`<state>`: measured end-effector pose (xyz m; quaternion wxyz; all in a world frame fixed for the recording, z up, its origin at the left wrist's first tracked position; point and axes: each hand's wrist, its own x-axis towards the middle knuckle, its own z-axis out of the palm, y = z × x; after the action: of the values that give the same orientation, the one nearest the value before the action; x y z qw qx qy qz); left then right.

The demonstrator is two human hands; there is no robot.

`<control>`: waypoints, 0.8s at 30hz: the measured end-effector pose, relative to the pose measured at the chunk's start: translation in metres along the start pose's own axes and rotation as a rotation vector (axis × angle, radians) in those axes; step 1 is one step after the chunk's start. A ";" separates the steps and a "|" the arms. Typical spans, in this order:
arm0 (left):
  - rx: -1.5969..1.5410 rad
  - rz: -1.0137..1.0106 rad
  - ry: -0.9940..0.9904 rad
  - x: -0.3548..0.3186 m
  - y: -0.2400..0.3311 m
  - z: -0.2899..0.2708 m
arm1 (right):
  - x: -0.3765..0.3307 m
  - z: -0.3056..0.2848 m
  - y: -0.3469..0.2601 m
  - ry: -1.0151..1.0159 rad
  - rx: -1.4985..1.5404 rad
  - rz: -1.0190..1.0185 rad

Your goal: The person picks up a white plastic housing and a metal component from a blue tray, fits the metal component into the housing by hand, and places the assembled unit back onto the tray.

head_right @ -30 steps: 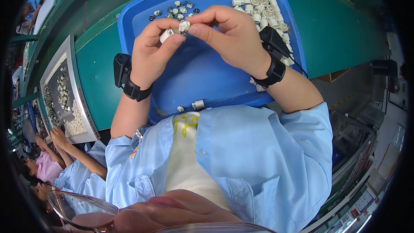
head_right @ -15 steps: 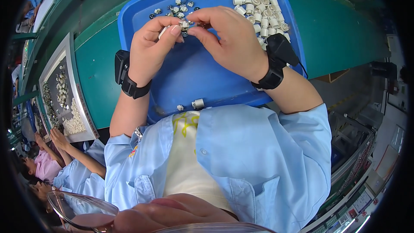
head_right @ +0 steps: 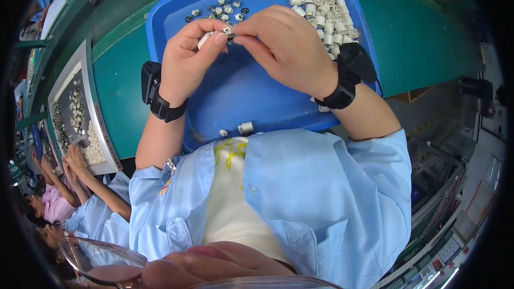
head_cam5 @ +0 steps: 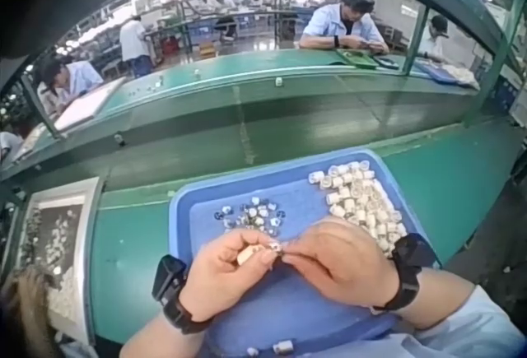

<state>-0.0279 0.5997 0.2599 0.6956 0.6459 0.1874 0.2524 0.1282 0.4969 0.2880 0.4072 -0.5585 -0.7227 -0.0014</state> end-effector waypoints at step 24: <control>-0.288 0.037 -0.147 0.001 0.001 -0.005 | -0.004 -0.006 0.005 -0.016 0.275 0.134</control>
<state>-0.0302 0.6049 0.2606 0.7881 0.5596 0.0858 0.2415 0.1361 0.4927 0.2872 0.4733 -0.5445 -0.6803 0.1293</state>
